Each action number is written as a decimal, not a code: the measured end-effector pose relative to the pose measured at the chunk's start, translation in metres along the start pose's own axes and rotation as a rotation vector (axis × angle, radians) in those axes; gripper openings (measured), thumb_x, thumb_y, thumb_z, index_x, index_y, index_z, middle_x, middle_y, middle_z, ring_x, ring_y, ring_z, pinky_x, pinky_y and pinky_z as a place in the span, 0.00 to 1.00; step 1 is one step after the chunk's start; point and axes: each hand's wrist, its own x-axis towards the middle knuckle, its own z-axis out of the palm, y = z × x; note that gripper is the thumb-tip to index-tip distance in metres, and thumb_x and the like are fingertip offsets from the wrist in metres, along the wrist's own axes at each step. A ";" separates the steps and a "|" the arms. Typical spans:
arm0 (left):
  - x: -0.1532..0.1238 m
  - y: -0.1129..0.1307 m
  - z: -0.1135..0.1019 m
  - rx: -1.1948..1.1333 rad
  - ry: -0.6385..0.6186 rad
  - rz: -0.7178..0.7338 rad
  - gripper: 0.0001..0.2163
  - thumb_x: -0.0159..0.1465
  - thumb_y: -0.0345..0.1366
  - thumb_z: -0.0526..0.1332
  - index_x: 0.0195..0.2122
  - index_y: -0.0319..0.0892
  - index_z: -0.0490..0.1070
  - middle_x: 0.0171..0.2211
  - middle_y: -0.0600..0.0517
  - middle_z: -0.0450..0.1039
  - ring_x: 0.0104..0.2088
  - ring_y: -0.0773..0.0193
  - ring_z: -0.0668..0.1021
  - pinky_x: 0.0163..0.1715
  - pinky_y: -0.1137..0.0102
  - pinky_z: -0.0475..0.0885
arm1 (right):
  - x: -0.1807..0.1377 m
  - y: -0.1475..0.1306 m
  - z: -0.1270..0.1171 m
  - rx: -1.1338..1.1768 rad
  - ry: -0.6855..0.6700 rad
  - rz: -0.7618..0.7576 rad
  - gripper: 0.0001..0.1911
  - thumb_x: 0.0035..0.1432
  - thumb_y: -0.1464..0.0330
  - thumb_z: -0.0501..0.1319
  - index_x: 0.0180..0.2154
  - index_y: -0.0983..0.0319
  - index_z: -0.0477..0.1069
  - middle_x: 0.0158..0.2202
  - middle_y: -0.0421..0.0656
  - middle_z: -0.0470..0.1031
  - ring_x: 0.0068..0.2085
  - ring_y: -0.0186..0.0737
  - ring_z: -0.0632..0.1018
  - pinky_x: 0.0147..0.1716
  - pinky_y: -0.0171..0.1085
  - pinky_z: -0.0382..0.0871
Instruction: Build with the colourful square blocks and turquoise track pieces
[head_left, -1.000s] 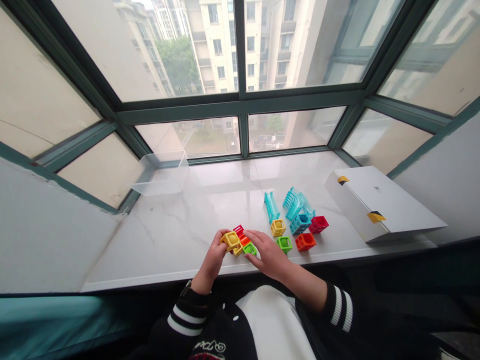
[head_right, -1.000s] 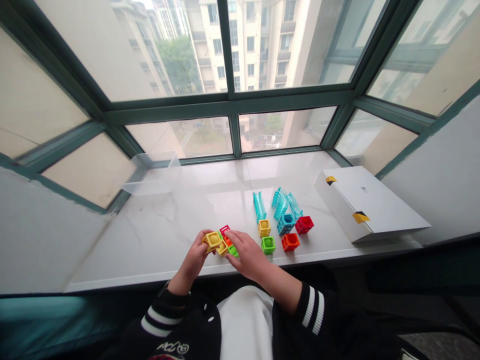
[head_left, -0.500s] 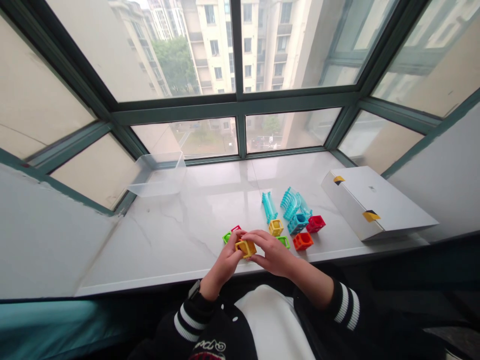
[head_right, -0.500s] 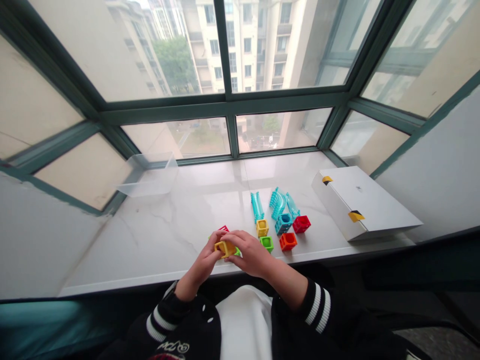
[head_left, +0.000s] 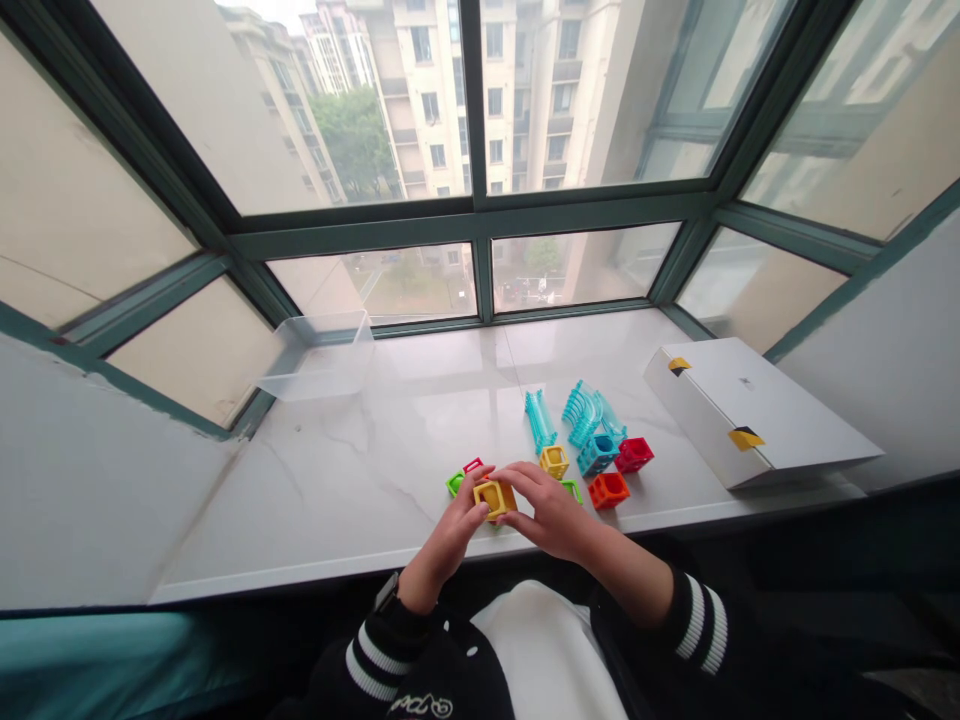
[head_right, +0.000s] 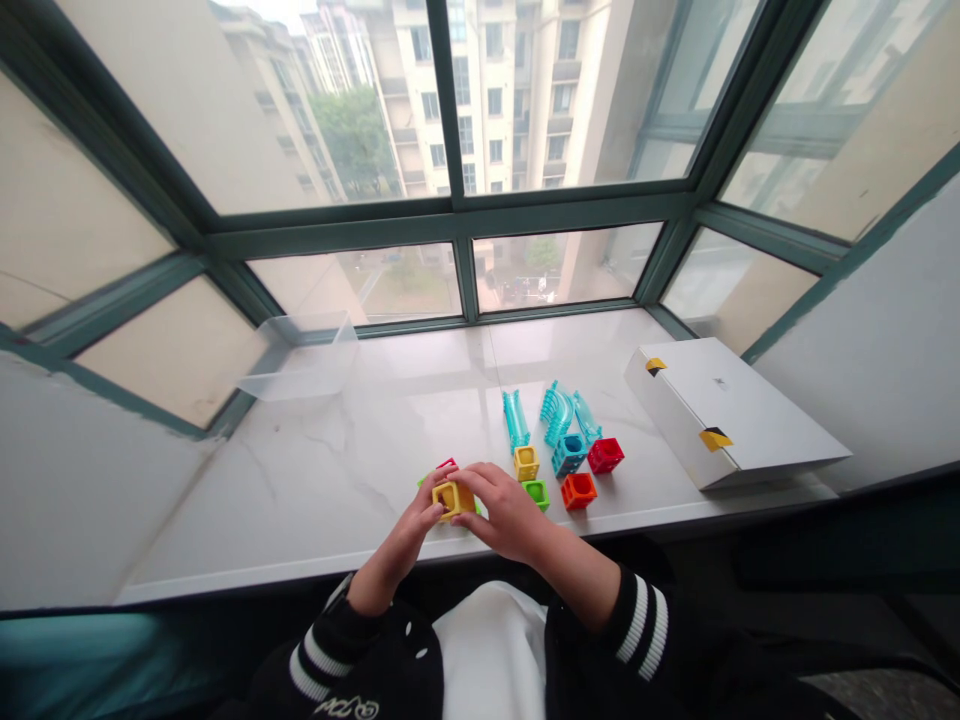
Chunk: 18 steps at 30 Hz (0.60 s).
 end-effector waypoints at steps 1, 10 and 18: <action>0.000 0.002 0.002 -0.015 0.001 0.010 0.28 0.69 0.52 0.62 0.67 0.48 0.63 0.63 0.43 0.70 0.62 0.44 0.73 0.60 0.54 0.70 | 0.000 0.001 0.000 0.000 0.024 -0.003 0.24 0.69 0.64 0.65 0.63 0.54 0.68 0.58 0.50 0.75 0.59 0.50 0.76 0.61 0.52 0.72; 0.019 0.005 0.014 0.009 0.005 0.134 0.23 0.68 0.52 0.67 0.57 0.46 0.67 0.51 0.45 0.76 0.50 0.54 0.80 0.51 0.61 0.75 | -0.011 0.007 -0.014 -0.067 0.115 0.050 0.26 0.69 0.63 0.63 0.65 0.56 0.64 0.60 0.50 0.74 0.60 0.50 0.76 0.61 0.53 0.75; 0.058 0.031 0.050 0.311 0.084 0.155 0.20 0.67 0.53 0.67 0.51 0.46 0.70 0.47 0.48 0.78 0.44 0.59 0.81 0.44 0.63 0.77 | 0.003 -0.005 -0.069 -0.354 0.038 0.109 0.23 0.68 0.69 0.63 0.62 0.57 0.71 0.57 0.50 0.76 0.57 0.52 0.78 0.59 0.52 0.75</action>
